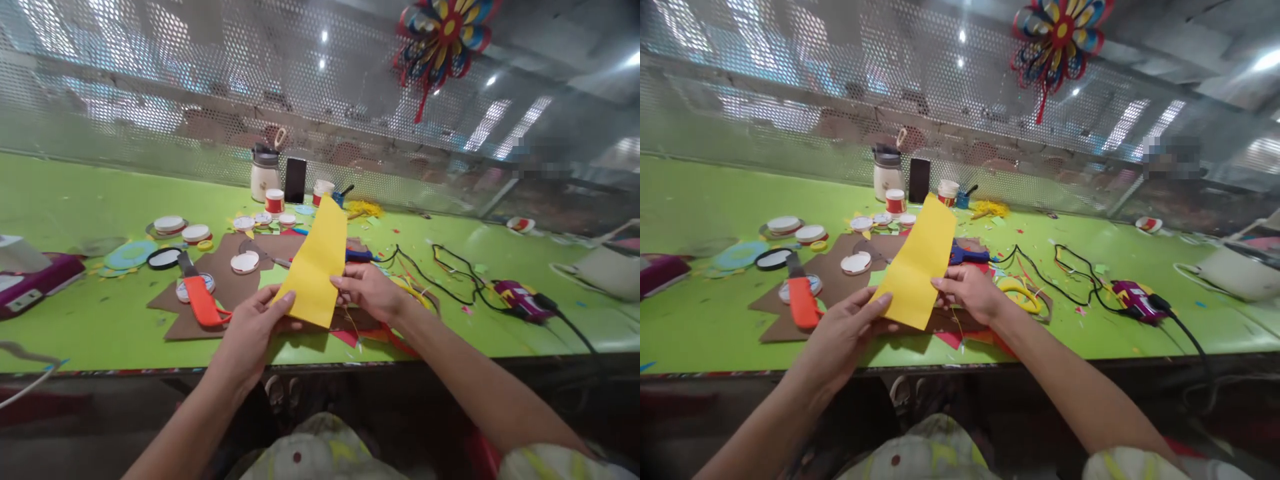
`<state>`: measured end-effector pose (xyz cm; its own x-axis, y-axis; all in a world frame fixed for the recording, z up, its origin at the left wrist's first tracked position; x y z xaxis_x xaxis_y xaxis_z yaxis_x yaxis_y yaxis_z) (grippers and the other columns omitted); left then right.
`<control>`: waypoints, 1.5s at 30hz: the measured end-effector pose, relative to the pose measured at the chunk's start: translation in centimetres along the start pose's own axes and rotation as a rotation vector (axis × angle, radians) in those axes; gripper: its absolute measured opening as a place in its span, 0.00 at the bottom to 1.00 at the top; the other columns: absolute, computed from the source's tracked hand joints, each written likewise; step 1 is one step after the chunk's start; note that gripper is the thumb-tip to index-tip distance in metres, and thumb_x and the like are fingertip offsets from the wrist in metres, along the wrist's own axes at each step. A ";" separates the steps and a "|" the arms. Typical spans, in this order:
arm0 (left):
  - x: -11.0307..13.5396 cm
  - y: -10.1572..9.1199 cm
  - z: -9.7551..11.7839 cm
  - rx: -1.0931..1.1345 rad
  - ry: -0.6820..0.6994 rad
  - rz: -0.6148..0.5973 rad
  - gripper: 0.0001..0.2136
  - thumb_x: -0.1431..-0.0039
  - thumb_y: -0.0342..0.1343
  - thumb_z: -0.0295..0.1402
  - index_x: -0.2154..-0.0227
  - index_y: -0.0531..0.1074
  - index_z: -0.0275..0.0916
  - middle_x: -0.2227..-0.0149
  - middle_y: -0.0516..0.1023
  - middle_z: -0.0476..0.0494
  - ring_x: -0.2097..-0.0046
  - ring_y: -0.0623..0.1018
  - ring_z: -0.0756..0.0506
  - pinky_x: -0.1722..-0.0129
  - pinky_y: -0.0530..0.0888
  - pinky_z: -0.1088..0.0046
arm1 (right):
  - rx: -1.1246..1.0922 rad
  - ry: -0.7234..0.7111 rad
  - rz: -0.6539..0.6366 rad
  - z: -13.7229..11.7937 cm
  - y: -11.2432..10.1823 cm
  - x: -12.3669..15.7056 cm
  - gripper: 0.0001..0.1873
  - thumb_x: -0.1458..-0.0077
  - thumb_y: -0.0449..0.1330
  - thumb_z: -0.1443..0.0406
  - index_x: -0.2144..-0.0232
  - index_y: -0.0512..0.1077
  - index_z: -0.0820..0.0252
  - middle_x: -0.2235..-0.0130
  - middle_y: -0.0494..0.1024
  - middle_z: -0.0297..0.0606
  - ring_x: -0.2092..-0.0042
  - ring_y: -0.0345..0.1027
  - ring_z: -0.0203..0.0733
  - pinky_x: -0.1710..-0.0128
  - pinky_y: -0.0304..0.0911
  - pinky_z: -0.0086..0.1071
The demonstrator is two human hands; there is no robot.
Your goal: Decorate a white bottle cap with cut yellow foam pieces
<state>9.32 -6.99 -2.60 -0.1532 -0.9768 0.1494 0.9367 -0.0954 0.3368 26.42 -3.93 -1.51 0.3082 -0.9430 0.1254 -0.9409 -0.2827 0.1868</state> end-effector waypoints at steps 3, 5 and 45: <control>-0.4 -0.6 0.2 -0.142 0.029 0.065 0.14 0.53 0.65 0.40 0.69 0.72 0.35 0.70 0.80 0.44 0.69 0.78 0.47 0.71 0.75 0.74 | 0.068 0.037 -0.032 -0.2 -0.2 -0.8 0.19 0.62 0.72 0.56 0.75 0.74 0.66 0.76 0.75 0.35 0.78 0.64 0.30 0.77 0.60 0.26; -0.5 -0.8 0.4 -0.237 0.064 0.104 0.14 0.54 0.65 0.41 0.74 0.71 0.36 0.75 0.77 0.47 0.73 0.75 0.49 0.74 0.73 0.75 | 0.125 0.055 -0.009 0.1 -0.7 -1.6 0.19 0.64 0.73 0.57 0.78 0.72 0.66 0.80 0.72 0.33 0.80 0.63 0.31 0.79 0.59 0.27; 2.5 1.6 0.5 -1.107 0.513 -0.303 0.12 0.46 0.48 0.25 0.73 0.77 0.40 0.74 0.78 0.48 0.70 0.77 0.47 0.68 0.68 0.73 | 1.170 -0.512 0.415 -5.0 -7.1 -1.0 0.13 0.43 0.54 0.67 0.59 0.75 0.63 0.59 0.77 0.46 0.60 0.71 0.44 0.59 0.66 0.38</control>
<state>10.31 -9.47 -1.18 -0.5006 -0.8260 -0.2592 0.6851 -0.1949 -0.7019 33.48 -0.15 1.92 0.1277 -0.8815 -0.4545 -0.5968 0.2977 -0.7451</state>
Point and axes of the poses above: each hand's wrist, its own x-axis away from the middle knuckle, its own y-axis out of the palm, z = x × y, the point moved 7 cm from there along -x, towards the middle knuckle
